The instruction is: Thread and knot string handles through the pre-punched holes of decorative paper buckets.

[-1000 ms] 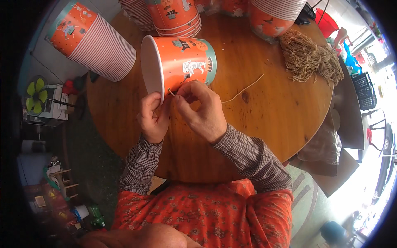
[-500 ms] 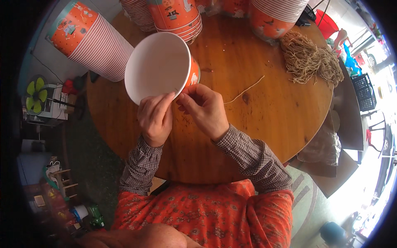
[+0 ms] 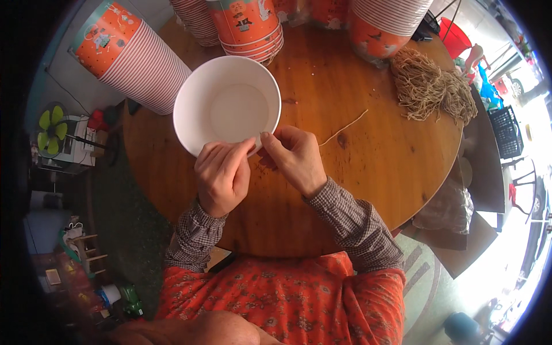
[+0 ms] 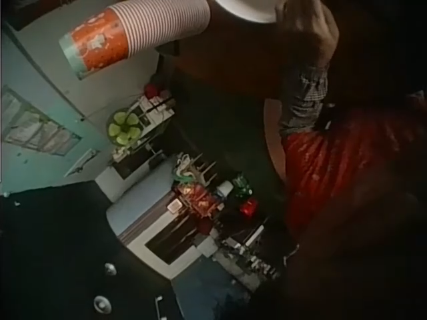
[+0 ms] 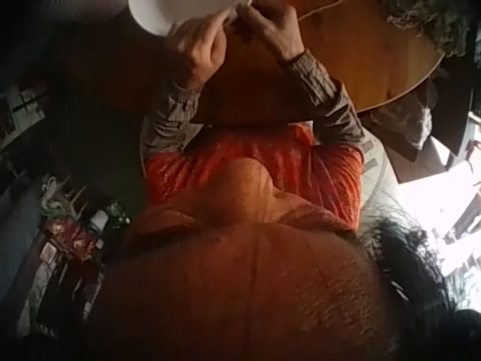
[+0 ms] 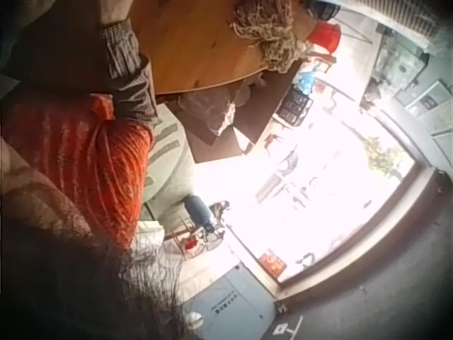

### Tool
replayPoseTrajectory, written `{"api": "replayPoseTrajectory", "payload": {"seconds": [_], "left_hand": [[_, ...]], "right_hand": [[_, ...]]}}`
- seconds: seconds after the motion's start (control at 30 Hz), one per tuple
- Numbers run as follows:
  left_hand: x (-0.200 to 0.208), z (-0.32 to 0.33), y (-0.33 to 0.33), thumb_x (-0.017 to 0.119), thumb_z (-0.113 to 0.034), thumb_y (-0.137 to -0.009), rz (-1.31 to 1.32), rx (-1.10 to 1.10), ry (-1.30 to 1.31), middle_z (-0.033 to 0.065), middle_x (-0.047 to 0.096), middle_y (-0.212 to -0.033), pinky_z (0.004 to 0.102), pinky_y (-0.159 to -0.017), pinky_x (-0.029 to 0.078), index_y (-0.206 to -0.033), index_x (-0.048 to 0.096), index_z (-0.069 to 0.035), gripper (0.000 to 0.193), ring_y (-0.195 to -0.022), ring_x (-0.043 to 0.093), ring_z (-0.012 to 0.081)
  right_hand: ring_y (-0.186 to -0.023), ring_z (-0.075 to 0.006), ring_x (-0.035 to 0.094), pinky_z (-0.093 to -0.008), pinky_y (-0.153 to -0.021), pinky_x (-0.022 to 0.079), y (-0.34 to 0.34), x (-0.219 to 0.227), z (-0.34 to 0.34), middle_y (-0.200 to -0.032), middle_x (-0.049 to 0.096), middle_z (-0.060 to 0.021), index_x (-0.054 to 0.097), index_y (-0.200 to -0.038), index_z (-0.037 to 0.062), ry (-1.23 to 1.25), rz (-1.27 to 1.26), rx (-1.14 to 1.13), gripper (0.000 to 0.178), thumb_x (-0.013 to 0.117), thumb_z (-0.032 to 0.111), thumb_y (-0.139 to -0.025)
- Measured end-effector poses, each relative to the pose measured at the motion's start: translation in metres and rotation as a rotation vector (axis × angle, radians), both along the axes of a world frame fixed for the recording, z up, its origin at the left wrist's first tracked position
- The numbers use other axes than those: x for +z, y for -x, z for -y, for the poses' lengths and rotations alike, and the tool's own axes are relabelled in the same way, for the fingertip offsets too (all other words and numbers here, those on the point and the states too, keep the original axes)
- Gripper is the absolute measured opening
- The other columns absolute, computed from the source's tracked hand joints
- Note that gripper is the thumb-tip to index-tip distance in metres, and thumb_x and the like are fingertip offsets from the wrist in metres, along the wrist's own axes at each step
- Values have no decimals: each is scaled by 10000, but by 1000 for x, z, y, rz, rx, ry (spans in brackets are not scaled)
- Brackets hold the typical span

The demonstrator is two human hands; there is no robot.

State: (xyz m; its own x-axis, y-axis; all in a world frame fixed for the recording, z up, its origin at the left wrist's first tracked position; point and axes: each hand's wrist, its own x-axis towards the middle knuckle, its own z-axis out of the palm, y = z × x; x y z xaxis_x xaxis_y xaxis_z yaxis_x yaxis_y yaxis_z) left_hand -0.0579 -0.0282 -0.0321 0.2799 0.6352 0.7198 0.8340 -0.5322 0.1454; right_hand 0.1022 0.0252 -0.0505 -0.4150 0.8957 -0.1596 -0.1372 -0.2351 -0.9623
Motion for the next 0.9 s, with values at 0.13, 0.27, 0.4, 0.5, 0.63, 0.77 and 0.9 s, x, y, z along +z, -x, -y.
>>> {"api": "replayPoseTrajectory", "payload": {"seconds": [0.13, 0.27, 0.4, 0.5, 0.63, 0.77, 0.9], "left_hand": [[20, -6, 3, 568, 31, -825, 13, 42, 297, 124, 652, -859, 374, -678, 503, -1104, 600, 13, 282, -783, 653, 269], [35, -17, 7, 608, -8, -820, 33, -63, 535, 134, 623, -822, 389, -656, 504, -1034, 610, -28, 215, -775, 626, 333], [31, -21, 14, 634, -75, -824, 26, -106, 659, 143, 614, -805, 415, -648, 503, -898, 588, -7, 111, -753, 622, 336], [33, -25, 11, 633, -60, -820, 92, -135, 621, 149, 609, -800, 421, -647, 495, -858, 578, -3, 88, -752, 617, 344], [41, -28, 14, 625, -33, -812, 169, -159, 580, 142, 602, -796, 420, -640, 479, -838, 556, -3, 79, -745, 609, 344], [53, -29, 28, 595, 26, -831, -10, -19, 372, 133, 605, -862, 348, -662, 496, -879, 551, 7, 69, -775, 631, 291], [49, -27, 21, 568, 31, -867, 140, -65, 299, 109, 605, -855, 308, -627, 512, -914, 532, 5, 64, -742, 652, 231]], "right_hand": [[-625, -105, 635, -226, -555, 496, 3, -9, 8, -715, 659, -66, 626, -885, -68, -126, 61, -7, 270, 585, 194, -934], [-608, -100, 632, -236, -544, 494, 5, -5, 13, -682, 652, -73, 628, -872, -73, -156, 106, -7, 255, 580, 173, -923], [-596, -105, 633, -248, -530, 494, 6, -1, 10, -673, 652, -78, 635, -862, -70, -181, 118, -6, 252, 570, 167, -921], [-575, -108, 629, -254, -528, 504, 4, 1, 5, -666, 651, -85, 641, -859, -68, -239, 139, 6, 257, 558, 167, -923], [-534, -102, 610, -244, -474, 488, -1, 18, -2, -657, 641, -83, 633, -915, -56, -230, 145, 63, 252, 592, 192, -916], [-477, -92, 561, -244, -412, 449, -20, 45, -12, -661, 629, -71, 605, -999, -35, -329, 247, 116, 264, 645, 201, -887], [-501, -107, 563, -270, -462, 465, -24, 57, -17, -655, 621, -77, 609, -1001, -23, -491, 325, 109, 236, 651, 157, -855]]}}
